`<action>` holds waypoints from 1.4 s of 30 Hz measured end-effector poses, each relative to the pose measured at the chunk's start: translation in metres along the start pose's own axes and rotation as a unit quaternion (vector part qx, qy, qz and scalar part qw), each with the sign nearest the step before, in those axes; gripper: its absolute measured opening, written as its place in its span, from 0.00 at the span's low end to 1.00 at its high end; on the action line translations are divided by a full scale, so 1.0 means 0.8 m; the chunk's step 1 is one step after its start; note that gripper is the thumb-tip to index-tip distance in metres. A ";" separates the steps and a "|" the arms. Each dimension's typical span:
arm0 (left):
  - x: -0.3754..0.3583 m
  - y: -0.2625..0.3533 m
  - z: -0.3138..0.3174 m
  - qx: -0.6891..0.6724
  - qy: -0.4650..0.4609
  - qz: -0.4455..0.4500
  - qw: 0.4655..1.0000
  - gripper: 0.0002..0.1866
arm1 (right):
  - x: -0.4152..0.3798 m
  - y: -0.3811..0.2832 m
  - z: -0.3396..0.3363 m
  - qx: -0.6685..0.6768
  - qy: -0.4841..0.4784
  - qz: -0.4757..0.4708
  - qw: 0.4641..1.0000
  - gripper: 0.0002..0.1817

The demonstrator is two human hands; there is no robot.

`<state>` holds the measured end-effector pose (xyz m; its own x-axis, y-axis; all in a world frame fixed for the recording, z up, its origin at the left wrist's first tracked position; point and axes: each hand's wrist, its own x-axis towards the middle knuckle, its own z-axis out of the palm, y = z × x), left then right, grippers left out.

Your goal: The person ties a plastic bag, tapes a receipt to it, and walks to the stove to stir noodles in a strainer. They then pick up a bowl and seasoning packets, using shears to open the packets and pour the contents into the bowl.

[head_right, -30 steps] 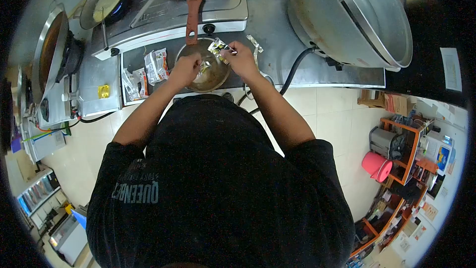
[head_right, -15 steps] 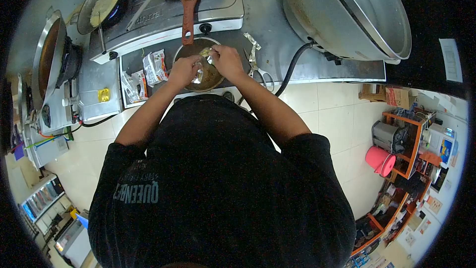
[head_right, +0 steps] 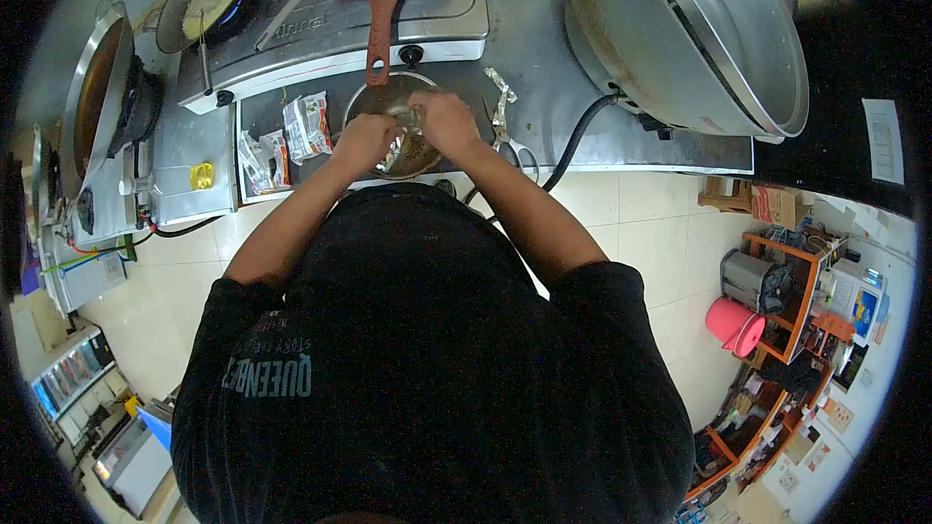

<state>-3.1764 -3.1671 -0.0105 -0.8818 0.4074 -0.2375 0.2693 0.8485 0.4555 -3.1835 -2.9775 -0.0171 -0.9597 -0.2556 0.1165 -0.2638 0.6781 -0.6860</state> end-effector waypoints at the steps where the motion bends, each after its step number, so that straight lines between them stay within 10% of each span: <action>1: -0.001 -0.003 0.001 -0.015 0.014 0.006 1.000 0.12 | 0.000 0.000 -0.005 0.049 -0.006 0.023 0.999 0.08; 10: -0.006 -0.013 -0.003 -0.338 0.007 -0.112 0.934 0.13 | -0.026 0.098 -0.062 0.089 0.236 0.182 0.950 0.21; 12: -0.007 -0.024 0.017 -0.550 -0.003 -0.143 0.823 0.13 | -0.061 0.112 -0.080 -0.072 0.261 0.102 0.957 0.19; 16: -0.024 -0.016 0.016 -0.802 -0.022 -0.088 0.590 0.13 | -0.123 0.097 -0.073 0.098 0.053 0.144 0.983 0.17; 20: -0.023 0.015 -0.002 -0.835 -0.048 0.006 0.548 0.15 | -0.078 -0.057 -0.079 0.235 0.127 -0.004 0.964 0.12; 26: -0.023 0.047 -0.033 -0.784 -0.033 0.129 0.607 0.20 | -0.043 -0.078 -0.098 0.115 0.123 -0.063 0.984 0.09; 30: -0.028 0.049 -0.045 -0.579 0.003 0.089 0.810 0.15 | -0.040 -0.076 -0.113 0.043 0.107 -0.164 0.980 0.08; 33: -0.026 0.057 -0.051 -0.551 0.058 0.079 0.829 0.14 | -0.031 -0.068 -0.115 0.059 0.088 -0.114 0.988 0.10; 36: -0.029 0.051 -0.051 -0.678 0.094 0.057 0.727 0.15 | -0.039 -0.063 -0.125 0.122 0.058 -0.054 0.989 0.16; 42: -0.046 0.040 -0.062 -0.698 0.115 0.050 0.705 0.19 | -0.124 0.070 -0.092 -0.170 -0.174 0.284 0.928 0.38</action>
<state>-3.1543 -3.1721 0.0551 -0.9680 0.2406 -0.0716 -0.1673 -0.4056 0.8986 -3.1106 -2.8636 -0.0145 -0.8798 0.0416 -0.4735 0.2020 0.9344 -0.2934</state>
